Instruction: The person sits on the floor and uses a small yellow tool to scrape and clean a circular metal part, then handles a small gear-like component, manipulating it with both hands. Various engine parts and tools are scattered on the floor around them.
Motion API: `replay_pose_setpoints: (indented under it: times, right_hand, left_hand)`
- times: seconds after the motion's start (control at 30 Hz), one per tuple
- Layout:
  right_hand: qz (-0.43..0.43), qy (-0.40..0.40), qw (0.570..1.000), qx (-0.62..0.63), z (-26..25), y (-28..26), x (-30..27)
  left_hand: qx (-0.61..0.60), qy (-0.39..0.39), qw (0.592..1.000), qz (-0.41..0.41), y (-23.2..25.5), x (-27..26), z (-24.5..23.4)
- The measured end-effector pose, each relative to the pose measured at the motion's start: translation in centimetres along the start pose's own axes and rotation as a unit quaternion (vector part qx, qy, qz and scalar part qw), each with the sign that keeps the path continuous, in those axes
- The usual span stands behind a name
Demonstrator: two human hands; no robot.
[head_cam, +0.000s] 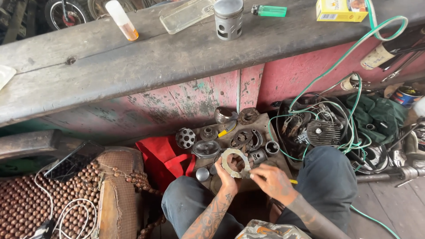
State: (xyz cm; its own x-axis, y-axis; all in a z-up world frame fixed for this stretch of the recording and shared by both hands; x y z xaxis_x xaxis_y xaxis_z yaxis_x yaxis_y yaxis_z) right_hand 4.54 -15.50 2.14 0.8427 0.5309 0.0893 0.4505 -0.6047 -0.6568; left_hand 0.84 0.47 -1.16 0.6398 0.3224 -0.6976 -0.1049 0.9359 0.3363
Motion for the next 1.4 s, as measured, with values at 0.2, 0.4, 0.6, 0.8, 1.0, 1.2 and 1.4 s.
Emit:
replay_pose_setpoints:
  times: [0.2,0.4,0.6,0.8,1.0,1.2,1.4]
  right_hand:
    - [-0.02,0.042,0.999,-0.002,-0.4,0.3,-0.1]
    - [0.001,0.071,0.996,-0.048,0.1,1.6,0.2]
    - [-0.026,0.05,0.998,0.032,0.0,0.2,0.2]
    - [0.0,0.031,0.999,0.013,-0.5,0.1,0.6]
    - [0.02,0.038,0.999,-0.019,-0.1,0.8,0.5]
    - [0.022,0.012,0.996,0.091,-0.3,0.0,0.7]
    - [0.023,0.023,0.997,0.071,-1.1,-2.2,0.5]
  left_hand:
    - [0.001,-0.018,1.0,0.005,0.4,-0.5,0.6]
    - [-0.03,-0.01,0.999,-0.035,0.4,-2.0,1.4]
    - [0.014,-0.002,1.0,-0.018,0.9,-1.4,0.8]
    - [0.014,-0.002,1.0,-0.016,0.5,-0.3,0.1]
    - [0.029,0.004,0.999,-0.023,0.1,0.7,-0.5]
    - [0.021,0.01,0.999,-0.037,0.0,1.5,-1.4]
    - [0.01,0.029,0.999,-0.024,0.8,-0.2,-0.5]
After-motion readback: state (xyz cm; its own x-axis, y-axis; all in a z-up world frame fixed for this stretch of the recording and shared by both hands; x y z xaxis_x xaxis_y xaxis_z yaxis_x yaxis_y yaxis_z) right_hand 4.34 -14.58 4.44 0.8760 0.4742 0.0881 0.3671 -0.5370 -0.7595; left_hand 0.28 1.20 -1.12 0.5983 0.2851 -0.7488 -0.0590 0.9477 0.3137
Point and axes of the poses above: each hand's wrist, its own x-axis towards the middle knuckle, its own z-axis out of the palm, y = z × x, the point moved 1 cm from there along x, towards the middle knuckle, and after that the axes turned 12 degrees about y, right-handed, at the moved point
